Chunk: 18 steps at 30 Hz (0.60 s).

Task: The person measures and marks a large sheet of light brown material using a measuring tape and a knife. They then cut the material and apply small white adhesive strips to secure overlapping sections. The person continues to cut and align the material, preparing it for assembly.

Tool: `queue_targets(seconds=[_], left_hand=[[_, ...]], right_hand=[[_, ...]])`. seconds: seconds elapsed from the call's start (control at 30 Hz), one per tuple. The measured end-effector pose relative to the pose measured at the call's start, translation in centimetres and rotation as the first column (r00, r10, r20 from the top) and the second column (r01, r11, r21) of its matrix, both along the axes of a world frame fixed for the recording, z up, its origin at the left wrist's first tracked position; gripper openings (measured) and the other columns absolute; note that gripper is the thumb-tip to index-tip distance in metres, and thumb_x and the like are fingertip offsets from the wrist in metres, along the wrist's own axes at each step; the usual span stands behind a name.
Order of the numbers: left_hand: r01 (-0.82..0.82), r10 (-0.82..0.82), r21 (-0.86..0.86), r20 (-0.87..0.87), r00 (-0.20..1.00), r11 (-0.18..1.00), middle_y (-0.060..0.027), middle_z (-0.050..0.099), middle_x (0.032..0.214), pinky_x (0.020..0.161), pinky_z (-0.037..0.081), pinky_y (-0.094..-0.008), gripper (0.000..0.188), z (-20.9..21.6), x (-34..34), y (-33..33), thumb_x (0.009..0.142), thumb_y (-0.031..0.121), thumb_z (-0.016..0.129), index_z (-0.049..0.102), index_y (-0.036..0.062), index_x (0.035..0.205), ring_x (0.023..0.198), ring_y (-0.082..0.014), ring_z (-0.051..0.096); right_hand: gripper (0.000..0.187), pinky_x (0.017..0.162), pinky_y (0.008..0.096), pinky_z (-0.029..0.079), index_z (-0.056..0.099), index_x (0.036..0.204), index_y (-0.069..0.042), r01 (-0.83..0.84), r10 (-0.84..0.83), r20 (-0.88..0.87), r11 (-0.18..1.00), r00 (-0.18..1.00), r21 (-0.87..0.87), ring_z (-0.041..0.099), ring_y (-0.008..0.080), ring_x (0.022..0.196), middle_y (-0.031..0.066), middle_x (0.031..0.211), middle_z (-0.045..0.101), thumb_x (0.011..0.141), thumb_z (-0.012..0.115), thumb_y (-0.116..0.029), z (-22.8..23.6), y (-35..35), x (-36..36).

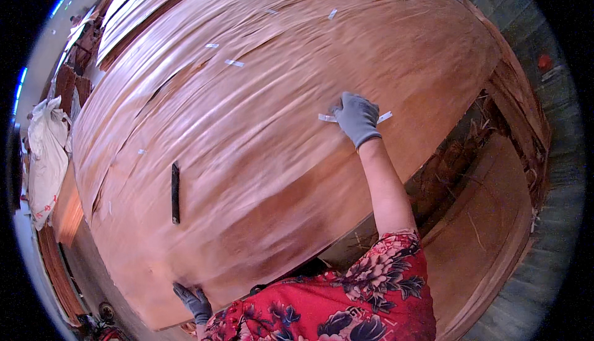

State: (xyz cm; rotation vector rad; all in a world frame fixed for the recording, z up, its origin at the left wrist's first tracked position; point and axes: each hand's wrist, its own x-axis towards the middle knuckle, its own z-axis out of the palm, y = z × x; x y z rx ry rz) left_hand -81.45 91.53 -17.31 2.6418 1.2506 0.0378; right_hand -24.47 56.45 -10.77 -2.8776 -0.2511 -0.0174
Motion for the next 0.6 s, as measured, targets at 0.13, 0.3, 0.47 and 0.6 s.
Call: queue_targets(seconds=[0.13,0.3,0.47,0.6], left_hand=[[0.058,-0.052,0.058,-0.095,0.994,0.997,-0.0235,0.014,0.147,0.112,0.01,-0.0429,0.073,-0.2,-0.6,0.6,0.087,0.027,0.05,0.014,-0.0069,0.14,0.136,-0.0386,0.012],[0.157,-0.155,0.077,-0.027,0.987,0.985,-0.0269,0.016,0.145,0.111,0.01,-0.045,0.075,0.0,-0.4,1.0,0.084,0.028,0.053,0.016,-0.008,0.139,0.135,-0.041,0.013],[0.243,-0.243,0.004,-0.032,0.97,0.97,-0.0297,0.02,0.142,0.11,0.013,-0.0469,0.086,2.4,-0.7,1.2,0.076,0.035,0.06,0.02,-0.0092,0.138,0.132,-0.045,0.019],[0.366,-0.357,-0.092,0.101,0.929,0.926,-0.0295,0.025,0.139,0.108,0.02,-0.0468,0.088,4.4,-2.4,2.8,0.074,0.036,0.063,0.021,-0.0093,0.137,0.128,-0.045,0.025]], right_hand=[[0.051,0.07,0.0419,0.046,0.058,0.09,-0.009,-0.009,-0.011,-0.268,0.997,0.963,-0.073,0.061,0.0316,0.084,0.0133,0.086,0.064,0.072,0.063,-0.056,1.0,0.7,-0.3],[0.059,0.073,0.0445,0.048,0.062,0.088,-0.007,-0.015,-0.024,-0.337,0.994,0.941,-0.112,0.061,0.0345,0.087,0.0153,0.088,0.065,0.071,0.061,-0.063,0.6,0.2,-0.4],[0.039,0.076,0.0483,0.048,0.064,0.085,-0.004,-0.064,0.069,0.031,0.986,0.997,-0.154,0.059,0.0393,0.089,0.0218,0.092,0.063,0.08,0.057,-0.042,-1.5,1.2,-2.0],[0.03,0.074,0.0486,0.048,0.064,0.084,-0.004,-0.043,0.048,0.014,0.967,0.999,-0.252,0.061,0.0403,0.083,0.023,0.09,0.063,0.08,0.055,-0.032,-2.1,4.3,-4.9]])
